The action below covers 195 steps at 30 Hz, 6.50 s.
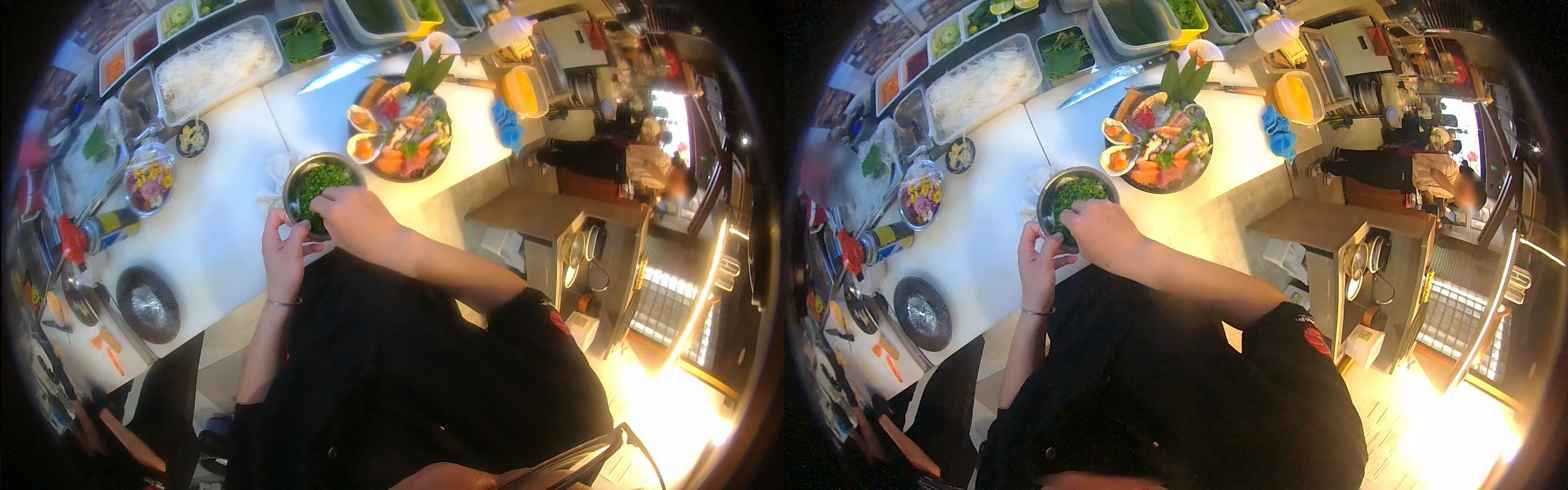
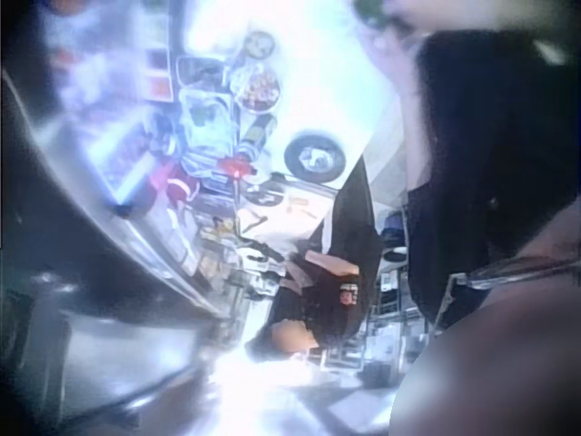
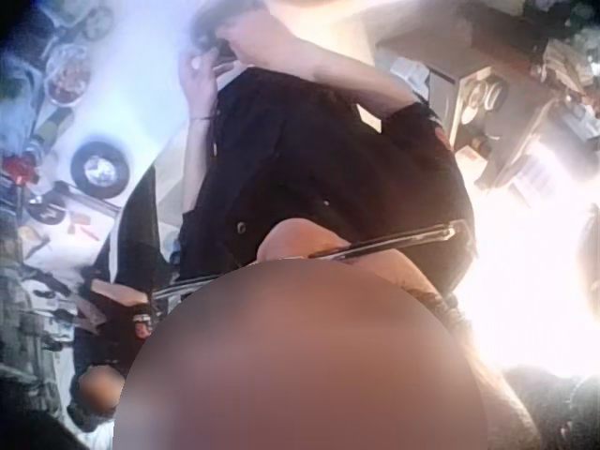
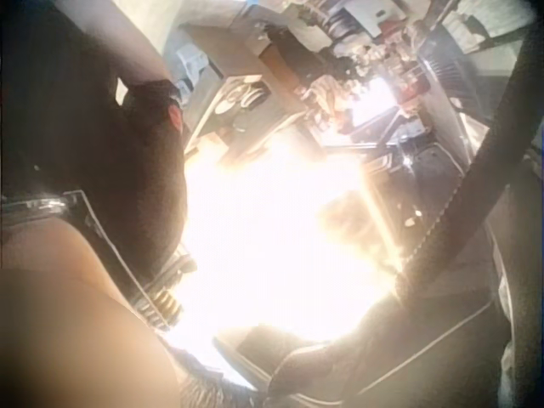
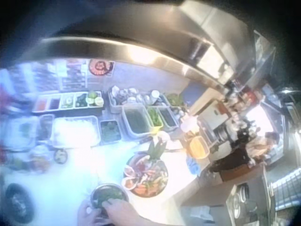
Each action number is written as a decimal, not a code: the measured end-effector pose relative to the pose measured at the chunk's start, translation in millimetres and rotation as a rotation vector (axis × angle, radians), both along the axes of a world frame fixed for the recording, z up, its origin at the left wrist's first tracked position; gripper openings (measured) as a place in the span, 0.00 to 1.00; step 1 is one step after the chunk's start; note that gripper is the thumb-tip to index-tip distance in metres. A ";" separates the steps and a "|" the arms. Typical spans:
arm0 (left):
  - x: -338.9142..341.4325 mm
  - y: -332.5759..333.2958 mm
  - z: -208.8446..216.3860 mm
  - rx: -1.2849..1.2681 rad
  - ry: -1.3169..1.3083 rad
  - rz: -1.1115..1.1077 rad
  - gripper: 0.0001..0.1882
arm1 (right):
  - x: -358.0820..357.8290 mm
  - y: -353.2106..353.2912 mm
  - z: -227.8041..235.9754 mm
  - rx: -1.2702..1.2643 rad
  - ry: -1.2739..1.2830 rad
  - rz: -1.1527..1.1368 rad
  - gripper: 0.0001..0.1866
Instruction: The person assembles a sashimi platter by arranging green leaves, raw fish slices, and vegetables on a bed of ice in a bowl. They then add sauces and garnishes to complete the dish.
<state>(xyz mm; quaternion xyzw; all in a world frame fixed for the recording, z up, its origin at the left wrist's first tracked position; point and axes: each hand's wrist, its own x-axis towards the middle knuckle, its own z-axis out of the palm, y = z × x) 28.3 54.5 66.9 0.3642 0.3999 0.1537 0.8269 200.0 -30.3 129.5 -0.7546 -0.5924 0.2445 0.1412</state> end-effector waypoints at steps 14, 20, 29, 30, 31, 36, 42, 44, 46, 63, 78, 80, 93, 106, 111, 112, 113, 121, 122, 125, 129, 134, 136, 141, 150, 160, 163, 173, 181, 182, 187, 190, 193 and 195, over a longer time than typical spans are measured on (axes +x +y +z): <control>1.8 -15.1 -16.6 -0.017 -0.051 0.031 0.09 | 120.5 28.0 1.5 0.165 -0.128 -0.334 0.07; -17.6 -14.6 -14.8 -0.001 -0.082 0.136 0.10 | 139.9 41.0 -23.6 0.090 -0.253 -0.263 0.10; -29.8 -7.3 -17.3 0.022 -0.060 0.182 0.10 | 127.1 30.8 4.9 0.031 -0.136 -0.425 0.10; -29.2 -7.0 -18.0 0.022 -0.060 0.181 0.10 | 123.4 24.0 10.1 0.040 -0.111 -0.405 0.09; -29.2 -6.2 -18.8 0.021 -0.061 0.180 0.10 | 120.3 19.7 13.4 0.058 -0.076 -0.388 0.10; -24.3 -1.8 -20.4 0.019 -0.078 0.140 0.10 | 113.1 14.9 5.5 -0.035 -0.123 -0.190 0.11; -22.1 -0.6 -17.6 0.018 -0.091 0.130 0.10 | 116.7 18.9 -1.7 -0.098 -0.118 -0.233 0.14; -23.7 -0.2 -17.0 0.018 -0.081 0.134 0.10 | 116.0 18.8 1.8 -0.121 -0.122 -0.236 0.14; -25.8 0.8 -16.8 0.009 -0.062 0.150 0.10 | 115.6 18.0 6.1 -0.145 -0.103 -0.226 0.14; -43.7 3.1 -18.7 -0.119 -0.022 0.219 0.11 | 27.1 36.3 65.7 0.325 0.069 -0.147 0.09; -152.6 44.2 -60.0 -0.171 0.067 0.888 0.10 | -105.5 207.1 -43.1 0.367 0.006 0.341 0.18; -161.4 50.5 -65.4 -0.138 0.094 1.009 0.14 | -69.4 286.3 -51.7 0.371 0.012 0.219 0.25; -178.1 91.5 -91.1 -0.142 0.171 1.079 0.11 | -31.4 460.9 -93.8 0.124 -0.142 0.207 0.41; -180.8 89.2 -85.4 -0.175 0.245 1.036 0.17 | -92.2 501.3 -68.6 -0.084 -0.074 0.466 0.43; -186.6 83.2 -95.7 -0.110 0.185 1.047 0.17 | -131.9 512.2 -61.6 -0.023 -0.110 0.507 0.44; -188.9 83.4 -96.8 -0.110 0.207 1.025 0.16 | -136.1 511.2 -58.8 -0.015 -0.110 0.511 0.44; -191.0 82.9 -97.1 -0.125 0.210 1.023 0.17 | -140.8 508.2 -54.2 0.076 -0.089 0.496 0.44; -161.1 35.3 -60.3 -0.047 0.444 0.850 0.29 | -66.6 338.3 11.5 0.335 0.236 0.214 0.26; -147.5 28.5 -55.7 0.011 0.462 0.747 0.30 | -40.1 300.8 20.4 0.359 0.348 0.223 0.23; -94.3 20.4 -49.8 0.363 0.473 0.379 0.28 | 65.6 174.8 44.0 0.557 0.471 0.225 0.16; -1.9 43.2 -33.3 1.015 0.591 -0.117 0.22 | 207.4 8.2 77.2 0.610 0.394 -0.160 0.10; 166.1 117.1 72.5 1.244 0.549 0.136 0.16 | 333.1 -141.3 68.1 0.566 0.348 -0.561 0.08; 268.1 123.0 105.8 1.284 0.285 -0.008 0.15 | 369.4 -175.8 40.8 0.468 0.232 -0.605 0.08; 569.4 112.9 80.3 1.402 0.128 -0.578 0.14 | 411.2 -232.0 -20.5 0.266 0.188 -0.336 0.12; 786.8 133.0 -63.1 1.898 1.213 -0.839 0.23 | 445.2 -317.4 -24.2 0.299 0.417 -0.564 0.13; 778.6 205.9 -49.8 1.559 0.700 -0.735 0.25 | 494.9 -312.2 -36.6 0.402 0.412 -0.558 0.11; 762.6 218.5 -26.3 1.131 0.443 -0.677 0.25 | 500.0 -296.3 -31.2 0.397 0.401 -0.512 0.13; 729.8 194.2 -6.2 1.065 0.130 -0.539 0.22 | 489.4 -253.4 -8.0 0.379 0.390 -0.407 0.14; 720.6 182.4 27.8 1.082 0.223 -0.482 0.24 | 490.4 -240.2 3.9 0.452 0.407 -0.291 0.15; 720.3 180.5 29.7 1.060 0.224 -0.456 0.24 | 493.3 -238.1 6.6 0.456 0.397 -0.296 0.14; 717.1 171.7 38.6 0.836 0.142 -0.389 0.25 | 508.7 -234.5 22.7 0.493 0.363 -0.324 0.12; 707.8 161.9 56.4 0.698 0.074 -0.375 0.23 | 516.3 -235.3 33.2 0.482 0.510 -0.344 0.13; 686.7 140.4 88.0 0.615 0.016 -0.335 0.20 | 520.0 -225.3 46.7 0.576 0.605 -0.370 0.15; 660.2 117.8 113.1 0.557 -0.055 -0.291 0.18 | 516.7 -198.7 56.7 0.713 0.676 -0.454 0.17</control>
